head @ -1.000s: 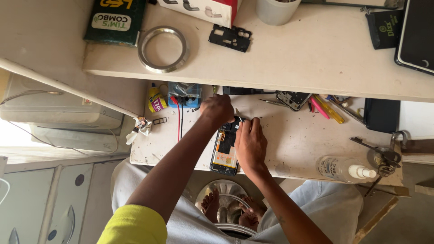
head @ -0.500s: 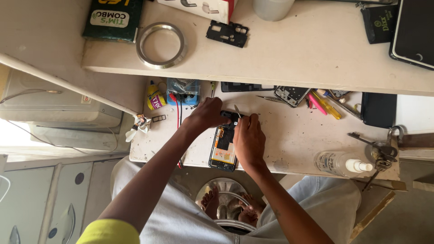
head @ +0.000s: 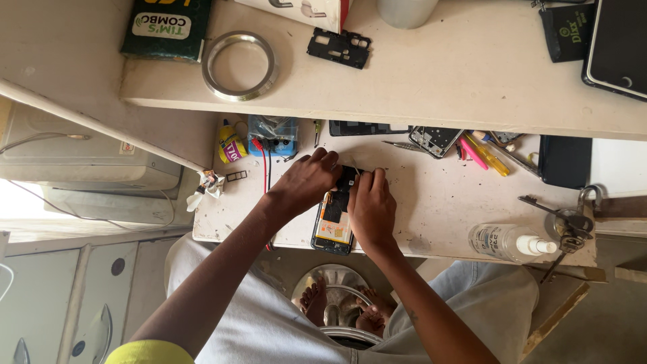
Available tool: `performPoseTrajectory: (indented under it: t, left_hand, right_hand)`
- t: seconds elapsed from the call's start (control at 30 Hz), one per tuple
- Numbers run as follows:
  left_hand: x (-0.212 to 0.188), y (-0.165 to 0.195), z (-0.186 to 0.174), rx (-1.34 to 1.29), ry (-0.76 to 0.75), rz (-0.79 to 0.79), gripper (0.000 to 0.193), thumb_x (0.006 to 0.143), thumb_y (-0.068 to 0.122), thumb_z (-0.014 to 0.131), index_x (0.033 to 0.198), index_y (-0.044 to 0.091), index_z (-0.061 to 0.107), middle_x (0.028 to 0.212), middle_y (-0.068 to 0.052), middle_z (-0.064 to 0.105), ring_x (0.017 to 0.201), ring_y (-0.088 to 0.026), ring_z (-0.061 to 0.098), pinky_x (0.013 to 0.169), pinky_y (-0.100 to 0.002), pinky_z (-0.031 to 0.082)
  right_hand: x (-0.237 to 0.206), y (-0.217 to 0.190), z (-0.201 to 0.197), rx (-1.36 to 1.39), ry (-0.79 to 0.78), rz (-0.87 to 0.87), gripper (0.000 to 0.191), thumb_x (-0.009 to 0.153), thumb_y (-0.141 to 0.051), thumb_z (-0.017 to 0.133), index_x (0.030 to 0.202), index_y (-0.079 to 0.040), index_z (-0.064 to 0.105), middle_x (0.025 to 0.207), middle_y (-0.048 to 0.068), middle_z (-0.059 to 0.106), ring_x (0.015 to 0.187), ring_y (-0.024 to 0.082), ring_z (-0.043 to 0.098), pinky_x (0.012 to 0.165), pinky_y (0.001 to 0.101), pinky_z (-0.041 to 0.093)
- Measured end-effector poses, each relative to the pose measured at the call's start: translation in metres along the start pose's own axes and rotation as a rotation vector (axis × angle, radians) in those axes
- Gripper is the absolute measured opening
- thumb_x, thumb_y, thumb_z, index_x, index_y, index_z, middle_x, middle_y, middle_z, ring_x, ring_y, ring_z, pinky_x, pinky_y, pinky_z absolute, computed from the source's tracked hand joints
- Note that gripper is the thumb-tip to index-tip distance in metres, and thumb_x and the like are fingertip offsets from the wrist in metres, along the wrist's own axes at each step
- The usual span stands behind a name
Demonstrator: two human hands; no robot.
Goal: The person repairs a disassembled smartphone at a small workbench, holding the phone steady with one hand while using a screwdriver and tweezers to work on internal components. They reposition the phone, pry at parts, and handle small components from the cluttered bench throughout the clip.
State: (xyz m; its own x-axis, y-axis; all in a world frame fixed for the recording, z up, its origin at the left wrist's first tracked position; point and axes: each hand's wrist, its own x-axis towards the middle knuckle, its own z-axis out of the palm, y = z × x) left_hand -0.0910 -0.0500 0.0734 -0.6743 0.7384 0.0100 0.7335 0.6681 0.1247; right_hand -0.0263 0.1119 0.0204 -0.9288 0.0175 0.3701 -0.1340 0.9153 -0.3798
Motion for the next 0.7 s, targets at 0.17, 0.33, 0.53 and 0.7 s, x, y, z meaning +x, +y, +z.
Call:
performPoseTrajectory:
  t: [0.17,0.33,0.53,0.7]
  left_hand:
    - [0.002,-0.003,0.007,0.052,0.017,0.043,0.023,0.089,0.015,0.068,0.104,-0.002,0.068,0.115,-0.014,0.059,0.112,-0.027,0.058,0.083,-0.035,0.059]
    - [-0.001,-0.006,0.008,0.059,0.052,0.088,0.030,0.088,0.018,0.068,0.107,-0.005,0.067,0.114,-0.015,0.059,0.109,-0.027,0.059,0.077,-0.034,0.060]
    - [-0.008,-0.007,0.003,0.159,0.085,0.157,0.030,0.087,0.013,0.065,0.111,-0.005,0.066,0.112,-0.013,0.059,0.108,-0.024,0.059,0.082,-0.033,0.058]
    - [-0.012,-0.006,0.006,0.202,0.122,0.161,0.035,0.082,0.010,0.065,0.114,-0.004,0.066,0.115,-0.013,0.059,0.108,-0.026,0.059,0.089,-0.035,0.053]
  right_hand:
    - [0.000,0.000,0.000,0.015,-0.010,0.010,0.015,0.100,-0.013,0.060,0.096,0.000,0.053,0.103,0.017,0.053,0.092,0.037,0.065,0.071,0.0456,0.055]
    - [0.000,0.000,-0.001,0.024,-0.014,0.008,0.015,0.099,-0.012,0.060,0.096,0.000,0.052,0.103,0.018,0.053,0.092,0.037,0.065,0.072,0.0454,0.055]
    - [-0.001,0.001,-0.002,0.018,-0.009,-0.001,0.014,0.098,-0.011,0.060,0.097,0.000,0.052,0.103,0.018,0.053,0.092,0.037,0.064,0.072,0.0454,0.055]
    - [-0.001,0.000,-0.002,0.033,-0.018,0.002,0.015,0.100,-0.011,0.060,0.096,0.000,0.052,0.102,0.018,0.053,0.091,0.037,0.064,0.071,0.0461,0.054]
